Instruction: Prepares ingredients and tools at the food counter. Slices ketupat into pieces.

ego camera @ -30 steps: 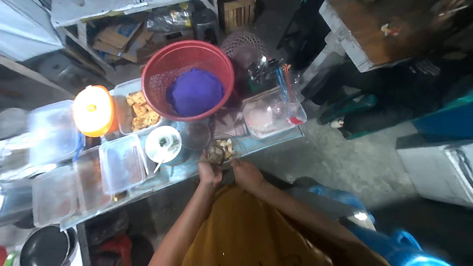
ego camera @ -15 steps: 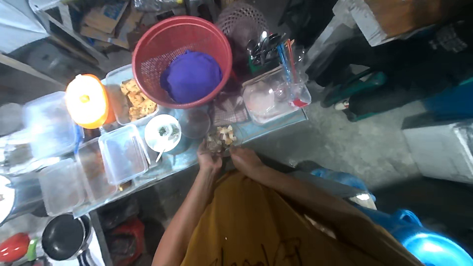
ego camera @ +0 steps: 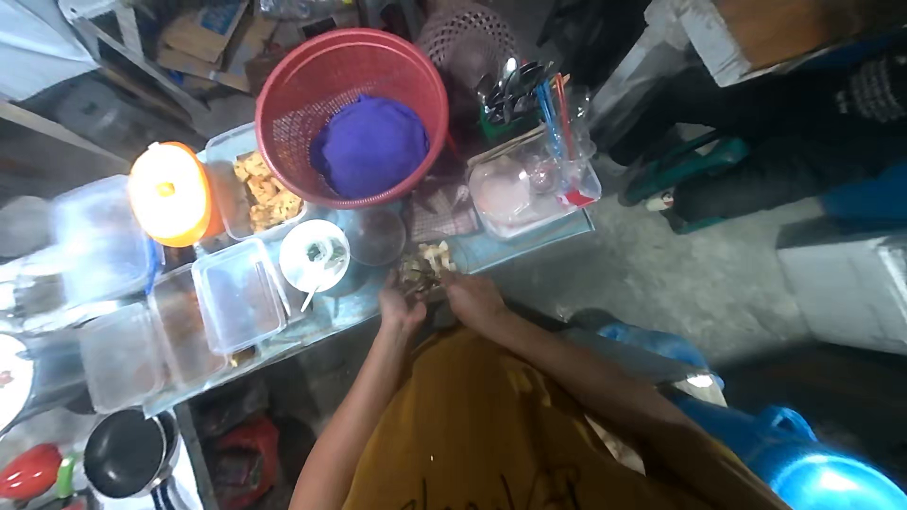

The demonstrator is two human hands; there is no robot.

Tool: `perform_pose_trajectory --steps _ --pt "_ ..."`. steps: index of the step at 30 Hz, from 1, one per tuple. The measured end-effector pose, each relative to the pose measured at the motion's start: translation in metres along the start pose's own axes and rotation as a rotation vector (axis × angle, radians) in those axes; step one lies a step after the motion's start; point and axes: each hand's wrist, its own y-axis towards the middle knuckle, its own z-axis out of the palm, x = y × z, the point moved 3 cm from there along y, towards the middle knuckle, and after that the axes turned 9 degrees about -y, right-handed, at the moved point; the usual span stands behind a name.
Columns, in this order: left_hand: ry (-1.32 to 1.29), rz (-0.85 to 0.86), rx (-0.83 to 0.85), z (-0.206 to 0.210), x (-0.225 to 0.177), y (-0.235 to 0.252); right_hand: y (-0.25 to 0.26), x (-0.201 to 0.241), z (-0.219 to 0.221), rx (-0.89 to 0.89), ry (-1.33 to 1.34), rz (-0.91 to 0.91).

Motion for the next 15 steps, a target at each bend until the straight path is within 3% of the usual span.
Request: perform_pose_trajectory --steps 3,9,15 --pt "-0.033 -0.028 0.009 -0.002 -0.001 0.003 0.002 -0.008 -0.007 0.129 0.185 -0.022" --pt "-0.077 0.02 0.059 -0.003 0.001 0.002 -0.01 -0.01 -0.016 0.071 0.046 0.055" --pt "0.053 0.059 0.149 -0.003 0.002 0.003 -0.018 -0.007 -0.019 0.075 0.046 0.064"
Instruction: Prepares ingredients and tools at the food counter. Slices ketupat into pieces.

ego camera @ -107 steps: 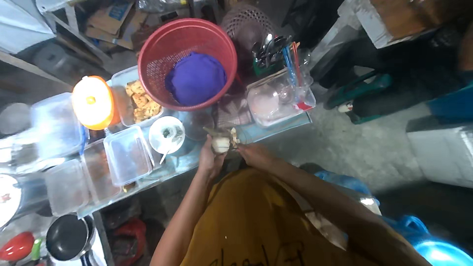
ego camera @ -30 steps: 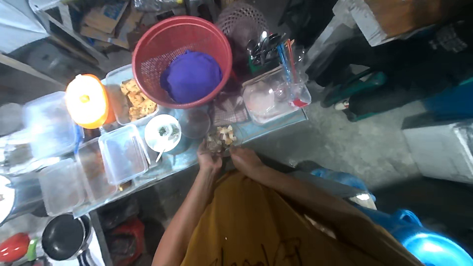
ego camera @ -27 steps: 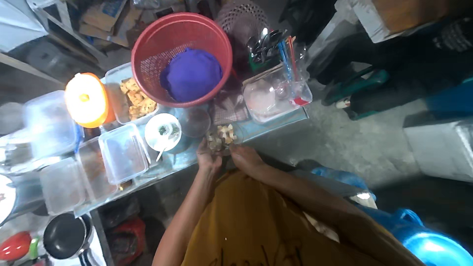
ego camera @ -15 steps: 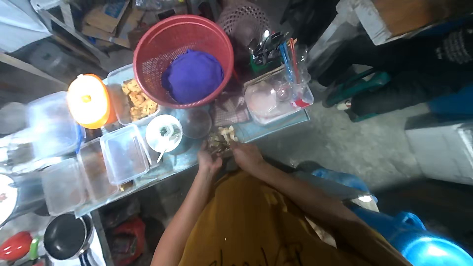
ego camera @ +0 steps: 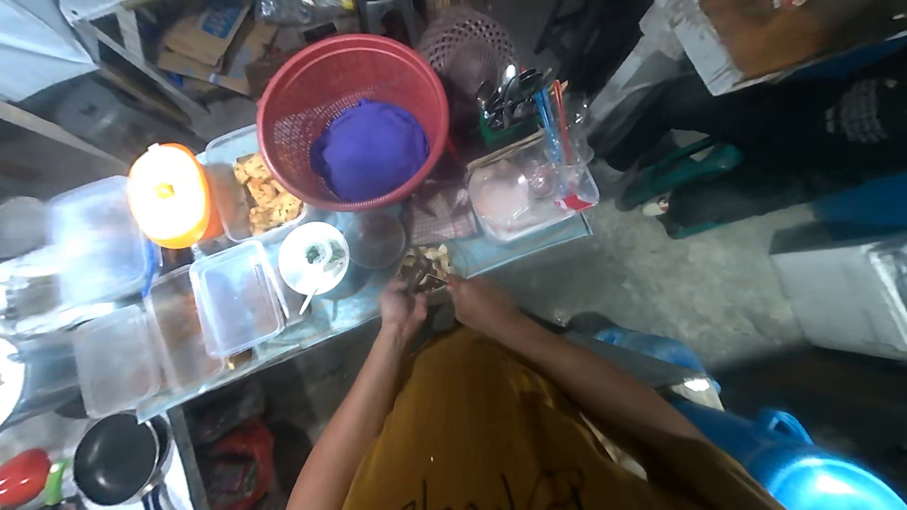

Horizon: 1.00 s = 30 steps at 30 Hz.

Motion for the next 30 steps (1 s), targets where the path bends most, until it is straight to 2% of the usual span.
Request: perform_pose_trajectory --steps 7,18,30 --pt "0.041 -0.002 0.051 0.006 -0.002 0.001 0.0 0.004 0.002 -0.006 0.005 -0.007" --pt "0.009 0.013 0.007 0.002 0.001 0.0 0.003 0.009 0.013 -0.005 -0.031 -0.028" --pt "0.129 0.02 -0.043 0.005 0.005 -0.001 0.019 0.004 0.036 0.03 -0.041 -0.065"
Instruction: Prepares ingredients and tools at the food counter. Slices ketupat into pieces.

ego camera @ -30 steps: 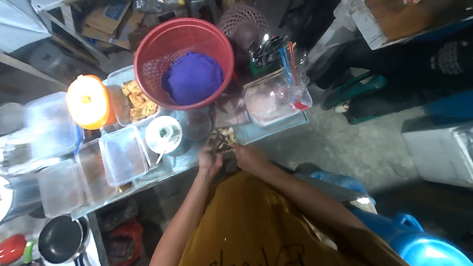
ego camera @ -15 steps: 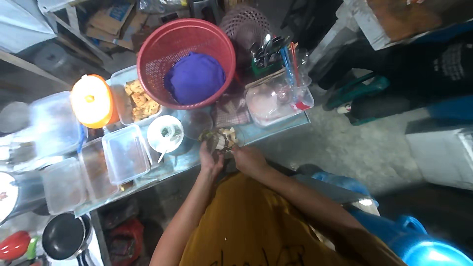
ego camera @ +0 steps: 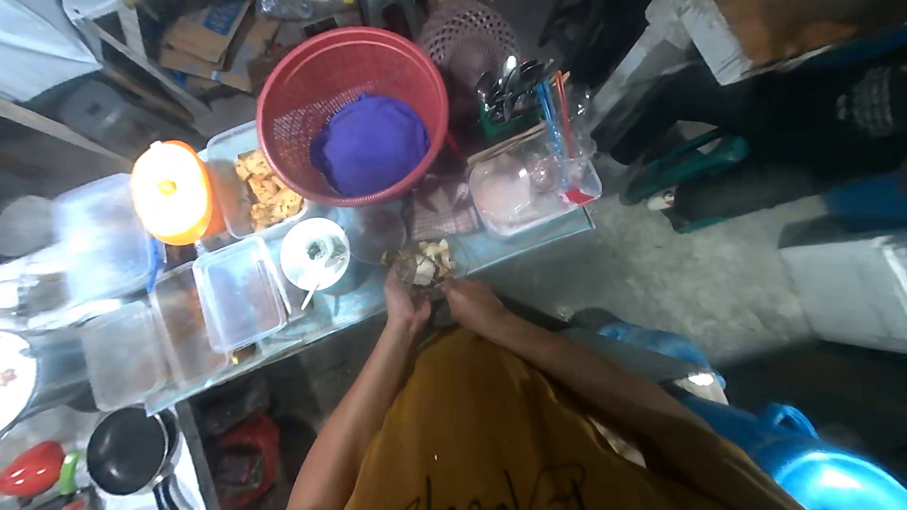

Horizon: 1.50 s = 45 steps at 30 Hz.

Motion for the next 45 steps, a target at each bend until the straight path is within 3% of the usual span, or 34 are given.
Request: perform_pose_trajectory --steps 7,11,13,17,26,30,34,39,45 --pt "0.04 0.015 0.018 -0.003 -0.001 0.005 0.018 -0.012 0.012 0.033 0.114 -0.074" --pt "0.106 0.079 0.162 0.006 -0.006 0.007 0.027 -0.025 0.009 -0.002 0.346 -0.196" --pt "0.182 0.139 0.187 0.008 -0.008 0.01 0.026 -0.025 0.009 -0.064 0.289 -0.14" --pt "0.252 0.256 0.075 0.012 -0.009 0.014 0.019 -0.021 0.01 -0.191 0.113 0.019" --pt "0.484 0.426 -0.065 0.003 -0.009 0.027 0.021 -0.038 0.023 -0.2 0.257 0.017" --pt "0.776 0.579 -0.033 0.0 -0.014 0.024 0.016 -0.043 0.014 -0.103 0.192 0.133" --pt "1.013 0.654 0.007 0.001 -0.012 0.021 0.011 -0.046 0.009 -0.15 0.151 0.127" --pt "1.128 0.752 0.074 0.006 -0.006 0.019 0.009 -0.042 0.006 -0.364 0.085 0.079" --pt "1.116 0.835 0.107 0.01 -0.007 0.022 0.003 -0.051 -0.013 -0.227 0.052 0.131"
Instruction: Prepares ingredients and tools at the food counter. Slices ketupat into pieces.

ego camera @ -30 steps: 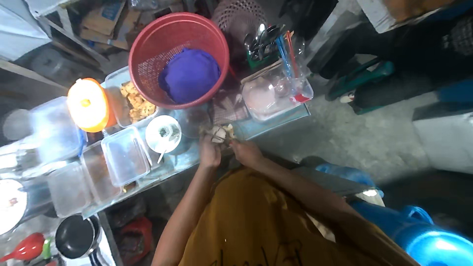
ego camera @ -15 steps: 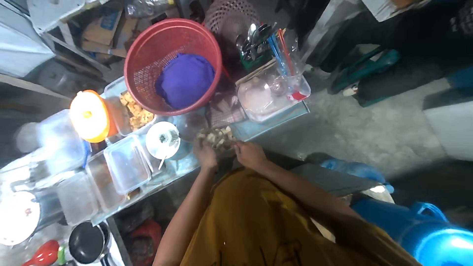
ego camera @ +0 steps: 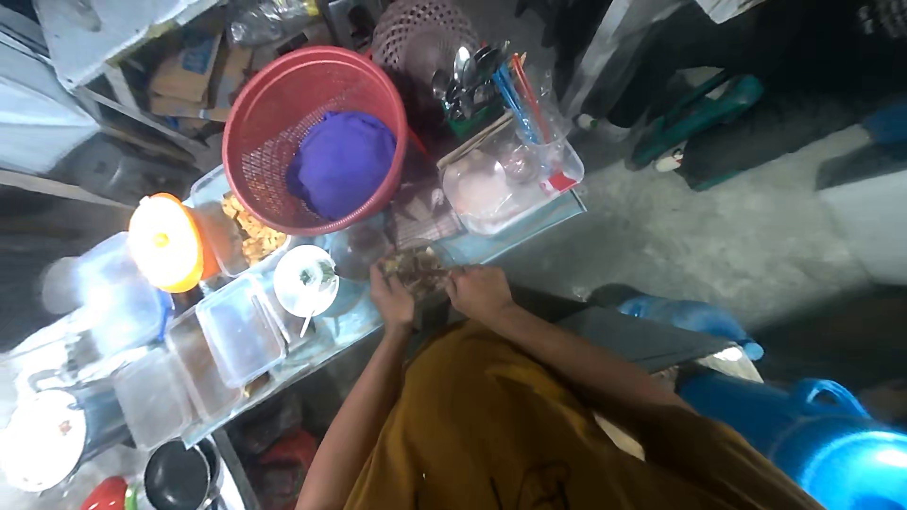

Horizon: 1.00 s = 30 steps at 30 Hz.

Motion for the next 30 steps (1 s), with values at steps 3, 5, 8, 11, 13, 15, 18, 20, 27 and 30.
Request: perform_pose_trajectory --steps 3,5,8,11,13,15,18,20,27,30 --pt "0.005 -0.002 -0.011 0.002 0.003 0.001 -0.001 -0.006 -0.005 0.015 -0.003 0.01" --pt "0.017 0.01 -0.024 0.002 0.003 0.001 0.0 -0.007 -0.007 0.042 -0.005 0.01" --pt "0.036 0.027 -0.037 0.001 -0.003 0.0 -0.001 -0.007 -0.011 0.04 0.03 -0.011" --pt "0.002 0.037 -0.059 0.0 -0.008 -0.002 -0.002 -0.005 -0.012 0.043 0.075 -0.044" --pt "-0.05 -0.003 -0.093 -0.001 -0.009 -0.004 -0.001 -0.004 -0.013 0.075 0.085 -0.049" --pt "-0.124 -0.074 -0.127 -0.003 -0.009 -0.006 -0.001 -0.005 -0.015 0.091 0.104 -0.063" --pt "-0.207 -0.086 -0.136 -0.007 -0.002 -0.008 0.0 -0.002 -0.015 0.079 0.157 -0.135" --pt "-0.209 -0.069 -0.125 -0.008 -0.001 -0.01 0.0 0.005 -0.015 0.073 0.174 -0.189" --pt "-0.236 -0.066 -0.125 -0.006 0.002 -0.014 -0.001 0.003 -0.019 0.172 0.093 -0.089" --pt "-0.195 -0.051 -0.127 -0.008 0.001 -0.017 -0.003 -0.002 -0.017 0.186 0.055 -0.078"
